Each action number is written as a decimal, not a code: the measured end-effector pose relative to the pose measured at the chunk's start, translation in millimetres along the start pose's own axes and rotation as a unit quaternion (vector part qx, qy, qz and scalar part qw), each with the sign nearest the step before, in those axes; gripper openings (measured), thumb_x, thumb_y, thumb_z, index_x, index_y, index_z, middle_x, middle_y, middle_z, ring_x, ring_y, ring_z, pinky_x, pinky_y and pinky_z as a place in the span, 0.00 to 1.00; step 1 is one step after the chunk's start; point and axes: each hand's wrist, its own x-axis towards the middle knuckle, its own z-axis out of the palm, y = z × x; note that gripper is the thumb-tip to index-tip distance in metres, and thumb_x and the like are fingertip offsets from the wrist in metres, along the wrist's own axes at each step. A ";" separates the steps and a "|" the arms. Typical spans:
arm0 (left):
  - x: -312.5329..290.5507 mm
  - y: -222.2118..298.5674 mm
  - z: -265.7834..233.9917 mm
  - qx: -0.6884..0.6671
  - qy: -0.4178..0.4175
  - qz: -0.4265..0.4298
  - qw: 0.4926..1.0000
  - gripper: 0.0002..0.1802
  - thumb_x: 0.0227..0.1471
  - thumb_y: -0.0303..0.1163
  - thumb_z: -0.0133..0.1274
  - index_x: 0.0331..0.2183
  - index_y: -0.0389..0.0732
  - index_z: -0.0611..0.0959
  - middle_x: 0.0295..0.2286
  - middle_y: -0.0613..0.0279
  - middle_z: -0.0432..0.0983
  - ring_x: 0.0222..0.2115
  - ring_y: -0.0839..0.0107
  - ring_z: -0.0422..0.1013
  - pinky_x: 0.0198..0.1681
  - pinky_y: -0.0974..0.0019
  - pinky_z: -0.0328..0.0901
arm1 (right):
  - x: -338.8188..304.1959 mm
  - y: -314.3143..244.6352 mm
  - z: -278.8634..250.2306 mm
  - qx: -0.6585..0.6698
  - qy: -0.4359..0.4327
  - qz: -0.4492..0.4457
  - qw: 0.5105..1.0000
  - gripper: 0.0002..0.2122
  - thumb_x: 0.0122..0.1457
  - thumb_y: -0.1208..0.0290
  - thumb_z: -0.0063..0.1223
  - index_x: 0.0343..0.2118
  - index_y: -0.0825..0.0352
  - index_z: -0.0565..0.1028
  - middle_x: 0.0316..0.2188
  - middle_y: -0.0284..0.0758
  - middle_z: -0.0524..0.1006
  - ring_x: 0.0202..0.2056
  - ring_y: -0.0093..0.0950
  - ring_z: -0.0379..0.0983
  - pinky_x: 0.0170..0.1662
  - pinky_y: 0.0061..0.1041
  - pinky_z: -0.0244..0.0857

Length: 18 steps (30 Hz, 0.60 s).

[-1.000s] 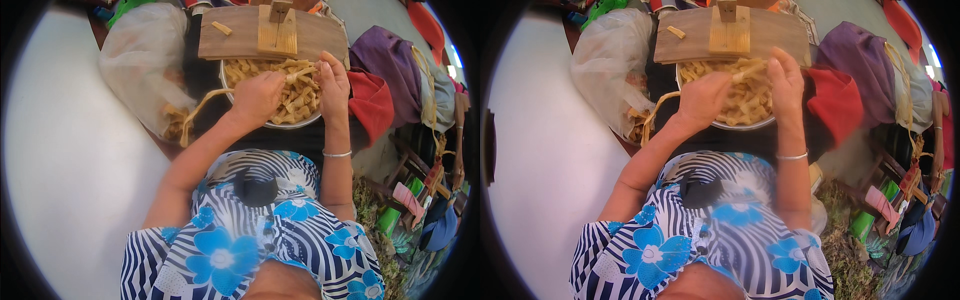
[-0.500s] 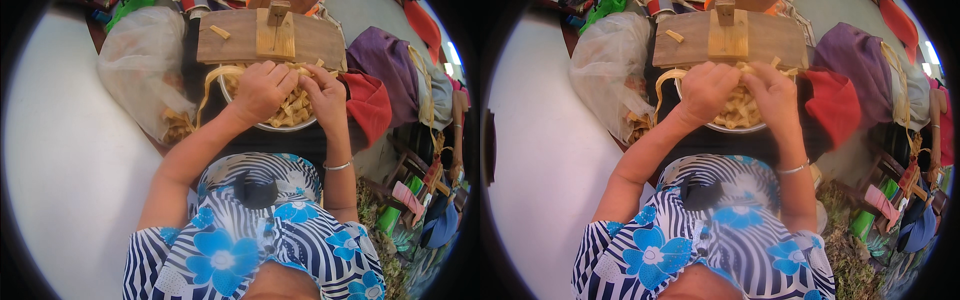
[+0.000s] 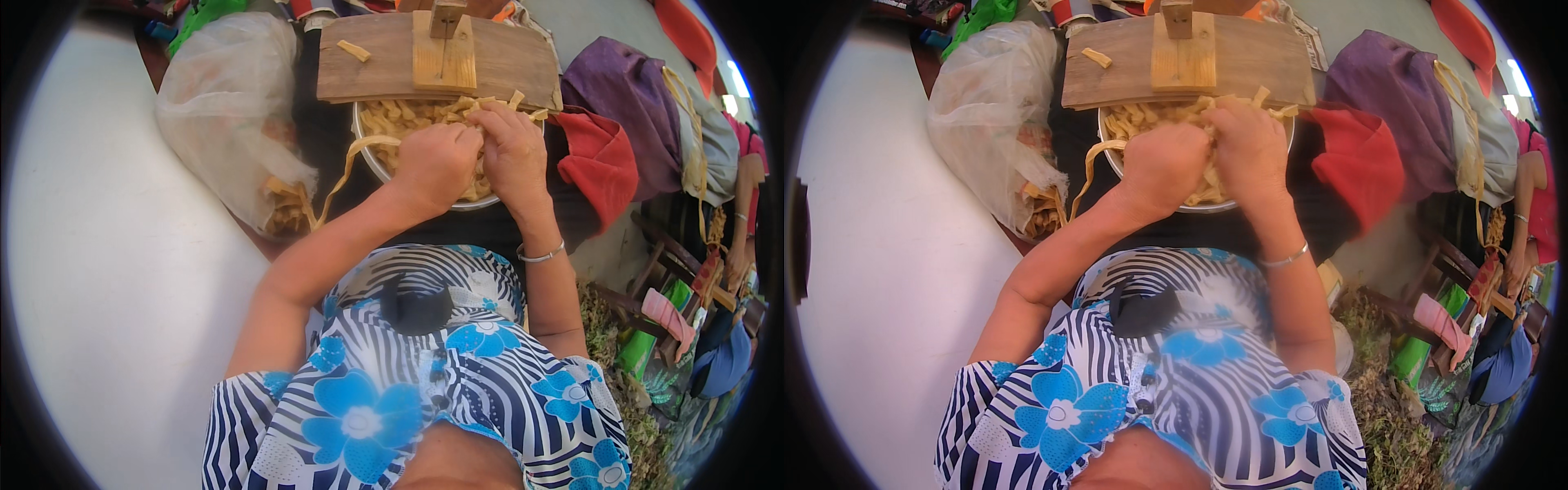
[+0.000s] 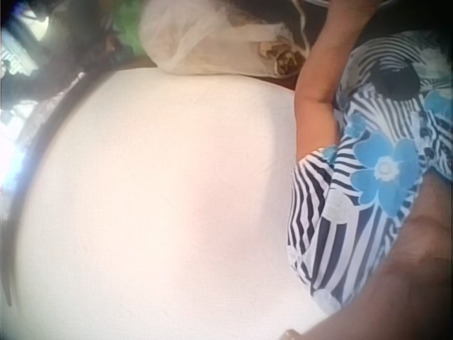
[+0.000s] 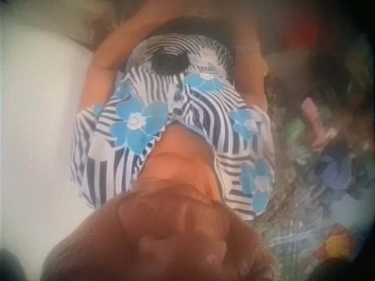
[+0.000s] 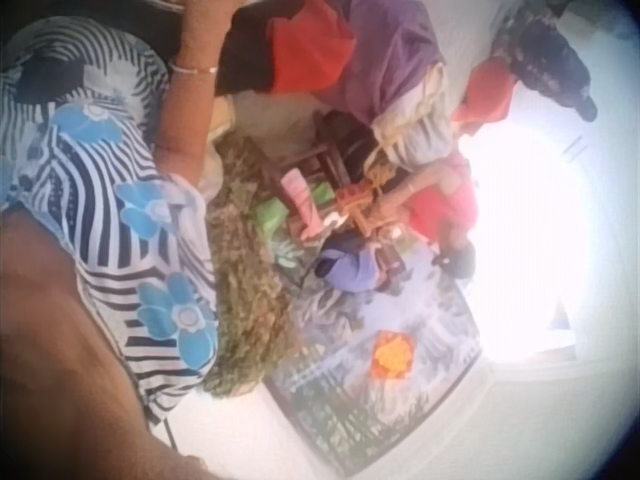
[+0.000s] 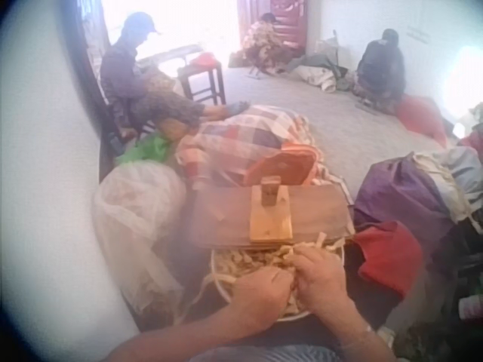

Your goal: The person folds and layers strips of dried plant material, placing them into a wooden jig mounted over a bowl to create bundles.

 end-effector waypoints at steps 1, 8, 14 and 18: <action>-0.1 -0.6 -3.2 -0.065 -0.011 -0.050 0.997 0.04 0.46 0.27 0.51 0.27 0.39 0.78 0.22 0.58 0.73 0.23 0.59 0.71 0.27 0.62 0.64 | 0.8 -1.5 -1.0 -0.031 -0.012 -0.028 0.999 0.12 0.54 0.81 0.49 0.42 0.64 0.77 0.39 0.38 0.78 0.41 0.36 0.74 0.43 0.28 0.66; 18.4 -29.2 -40.3 -0.531 -0.136 -0.407 0.731 0.08 0.56 0.31 0.52 0.28 0.38 0.79 0.19 0.72 0.69 0.19 0.82 0.62 0.22 0.76 0.56 | 1.9 30.6 -19.9 0.467 -0.097 0.210 0.853 0.15 0.60 0.70 0.51 0.48 0.72 0.73 0.45 0.36 0.76 0.48 0.24 0.70 0.53 0.24 0.62; 30.5 -39.4 -32.8 -0.615 -0.174 -0.421 0.643 0.06 0.54 0.32 0.53 0.29 0.41 0.79 0.17 0.74 0.64 0.16 0.85 0.54 0.17 0.78 0.47 | 25.5 20.8 -19.1 0.532 -0.202 0.209 0.795 0.12 0.56 0.75 0.55 0.43 0.72 0.75 0.36 0.35 0.79 0.35 0.21 0.76 0.40 0.19 0.69; 35.6 -46.2 -33.4 -0.590 -0.207 -0.419 0.658 0.05 0.54 0.31 0.53 0.29 0.40 0.79 0.18 0.72 0.66 0.15 0.84 0.56 0.17 0.78 0.49 | 30.1 30.7 -22.2 0.524 -0.221 0.232 0.789 0.09 0.53 0.76 0.58 0.37 0.72 0.76 0.27 0.32 0.78 0.28 0.20 0.74 0.34 0.18 0.68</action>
